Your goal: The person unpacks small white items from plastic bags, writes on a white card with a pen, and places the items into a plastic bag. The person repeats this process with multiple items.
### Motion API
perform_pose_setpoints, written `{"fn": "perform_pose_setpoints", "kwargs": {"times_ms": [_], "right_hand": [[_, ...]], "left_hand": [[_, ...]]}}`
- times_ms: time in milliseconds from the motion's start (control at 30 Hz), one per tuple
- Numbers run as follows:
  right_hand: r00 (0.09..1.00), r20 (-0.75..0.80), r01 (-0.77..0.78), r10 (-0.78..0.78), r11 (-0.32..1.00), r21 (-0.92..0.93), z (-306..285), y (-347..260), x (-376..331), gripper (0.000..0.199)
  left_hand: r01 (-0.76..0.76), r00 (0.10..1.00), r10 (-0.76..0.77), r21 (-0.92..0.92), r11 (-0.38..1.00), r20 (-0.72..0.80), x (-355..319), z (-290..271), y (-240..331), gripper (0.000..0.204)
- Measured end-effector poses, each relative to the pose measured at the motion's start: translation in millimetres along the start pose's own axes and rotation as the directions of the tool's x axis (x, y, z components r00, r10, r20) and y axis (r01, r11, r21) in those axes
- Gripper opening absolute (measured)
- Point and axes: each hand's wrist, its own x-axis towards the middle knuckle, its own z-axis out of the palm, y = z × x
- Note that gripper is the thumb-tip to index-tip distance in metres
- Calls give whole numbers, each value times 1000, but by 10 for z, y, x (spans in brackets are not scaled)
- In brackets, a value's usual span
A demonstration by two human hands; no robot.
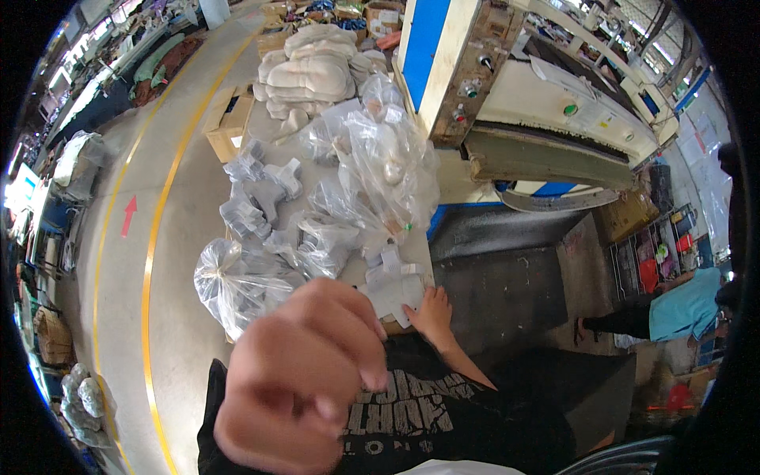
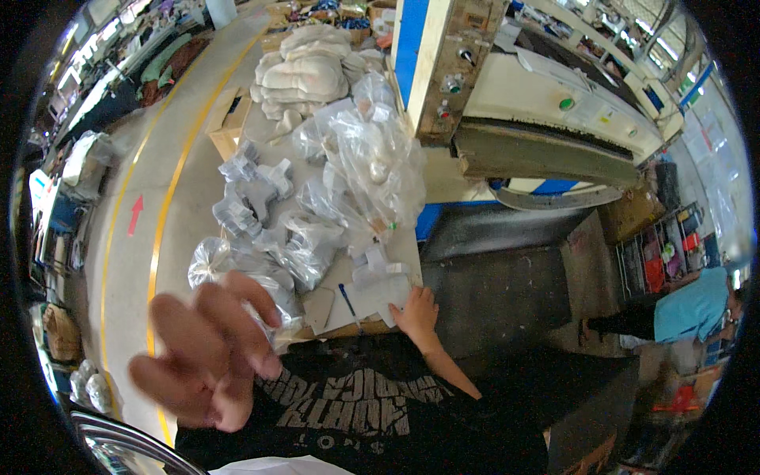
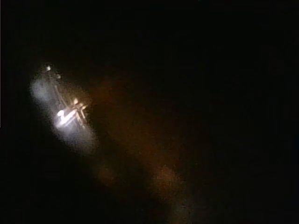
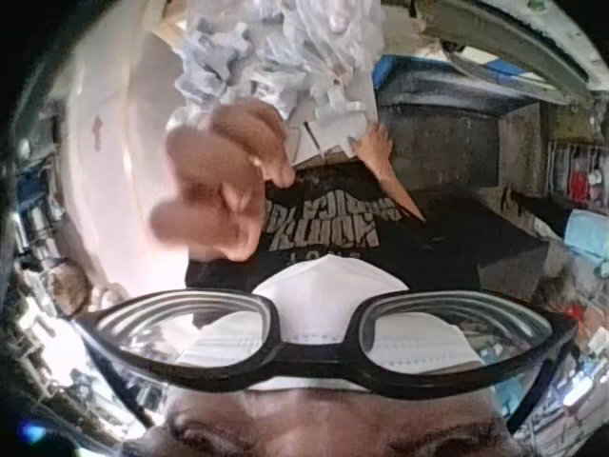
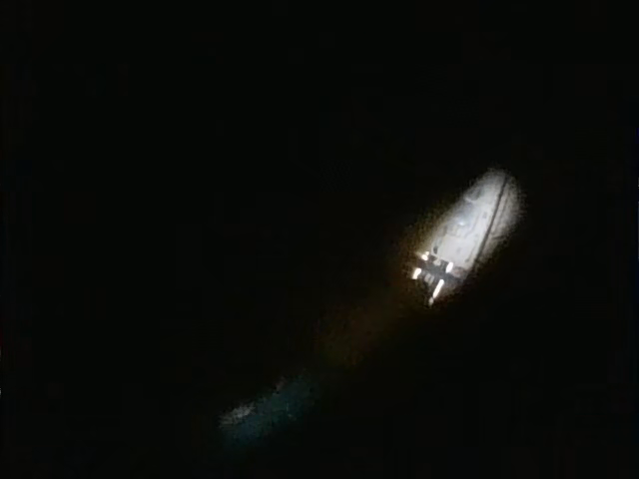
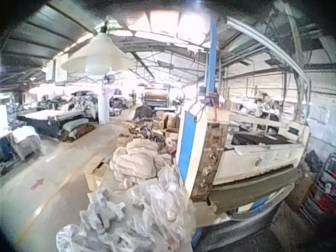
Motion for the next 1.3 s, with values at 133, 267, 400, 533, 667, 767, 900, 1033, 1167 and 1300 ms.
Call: {"fn": "perform_pose_setpoints", "kwargs": {"times_ms": [133, 267, 400, 533, 667, 767, 900, 1033, 1167, 1300], "right_hand": [[1000, -5, -26, 26, 1000, 11, 134, 35, 49, 71], [994, 23, -109, 108, 993, 46, 53, 17, 25, 70], [997, -44, -54, 59, 994, 95, 204, 130, 68, 71], [992, -123, 69, -34, 954, 290, 279, 358, 162, 68], [994, -111, 41, 20, 855, 518, 292, 555, 206, 68], [997, -67, 3, 40, 840, 543, 243, 541, 190, 69], [999, 19, -40, 35, 807, 589, 137, 446, 140, 67], [999, 42, -6, -23, 809, 588, 204, 545, 156, 63], [973, 100, 39, -207, 579, 815, 13, 631, 153, 56], [942, 67, -30, -330, 117, 993, -514, 312, 14, 50]], "left_hand": [[-103, 991, 113, -137, 985, 68, 248, 144, 214, 20], [-184, 983, 185, -145, 972, -3, 351, 176, 112, 18], [37, 955, -159, 427, 903, 253, 115, -204, -289, 31], [493, 695, -718, 706, 508, 31, -1319, -413, -1846, 33], [338, 406, -913, 935, 105, -44, -2437, -189, -2472, 72], [210, 454, -891, 973, 98, -8, -2706, -49, -2563, 81], [92, 582, -812, 989, 117, 42, -2876, -140, -2785, 82], [156, 566, -823, 976, 152, 38, -2789, -156, -2789, 74], [441, 547, -837, 857, 266, -21, -2481, -231, -2589, 68], [873, 423, -900, 312, 374, -105, -2261, -529, -2225, 62]]}}
